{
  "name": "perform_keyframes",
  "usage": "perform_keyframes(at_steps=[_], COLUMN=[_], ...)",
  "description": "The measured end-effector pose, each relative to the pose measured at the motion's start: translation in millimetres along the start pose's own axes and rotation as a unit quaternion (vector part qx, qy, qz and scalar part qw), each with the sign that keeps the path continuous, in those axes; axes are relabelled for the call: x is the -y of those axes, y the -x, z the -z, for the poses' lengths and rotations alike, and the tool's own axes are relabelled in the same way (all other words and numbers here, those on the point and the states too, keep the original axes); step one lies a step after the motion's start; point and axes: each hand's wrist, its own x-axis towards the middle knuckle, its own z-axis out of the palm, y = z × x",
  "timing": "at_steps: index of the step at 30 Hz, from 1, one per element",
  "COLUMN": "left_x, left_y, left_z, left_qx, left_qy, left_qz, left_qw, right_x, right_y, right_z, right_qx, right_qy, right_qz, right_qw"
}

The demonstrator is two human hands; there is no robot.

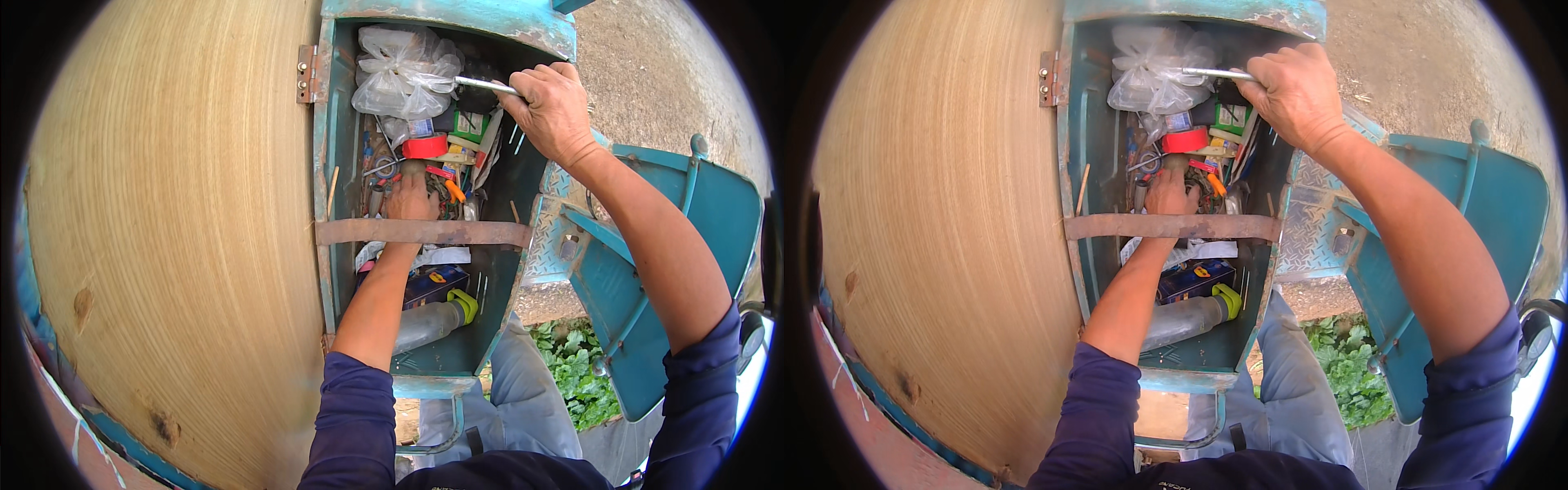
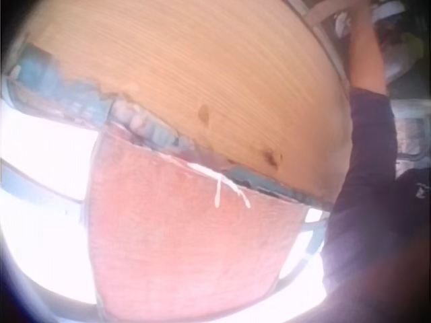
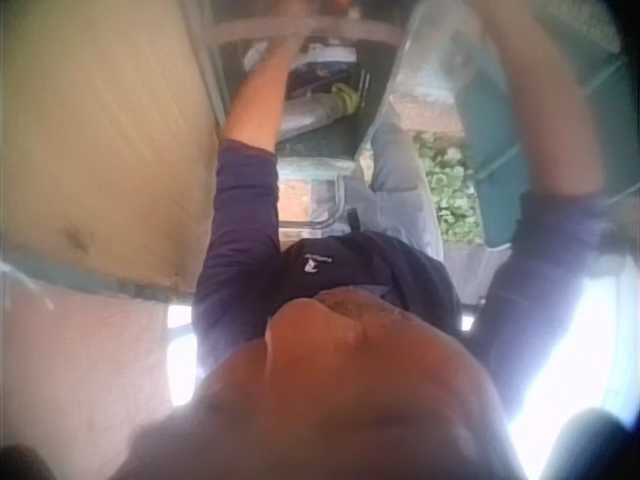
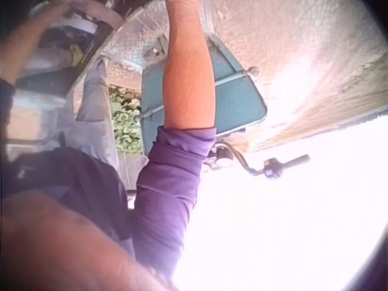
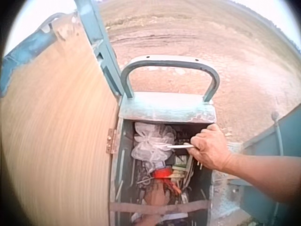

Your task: The person searches a storage compartment on a three-wheeled vehicle, retrieves a bolt and a wrench, then walks to a red machine. They kneel and use the wrench to tighten bolts on the machine's wheel assembly.

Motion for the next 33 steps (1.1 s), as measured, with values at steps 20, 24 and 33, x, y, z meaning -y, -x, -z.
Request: perform_keyframes(at_steps=[20,24,33], left_x=[-25,3,-23], left_y=[-86,-26,122], left_z=[64,49,52], left_qx=[-0.262,-0.244,0.543], left_qy=[0.068,0.036,-0.120], left_qz=[-0.101,-0.049,0.021], left_qw=[0.958,0.968,0.831], right_x=[-3,-5,-4], right_y=[3,5,8], right_z=[-4,-6,-2], right_qx=[0.024,0.070,0.039], right_qy=[0.035,0.015,0.023], right_qz=[0.009,-0.019,-0.008], right_qw=[0.999,0.997,0.999])
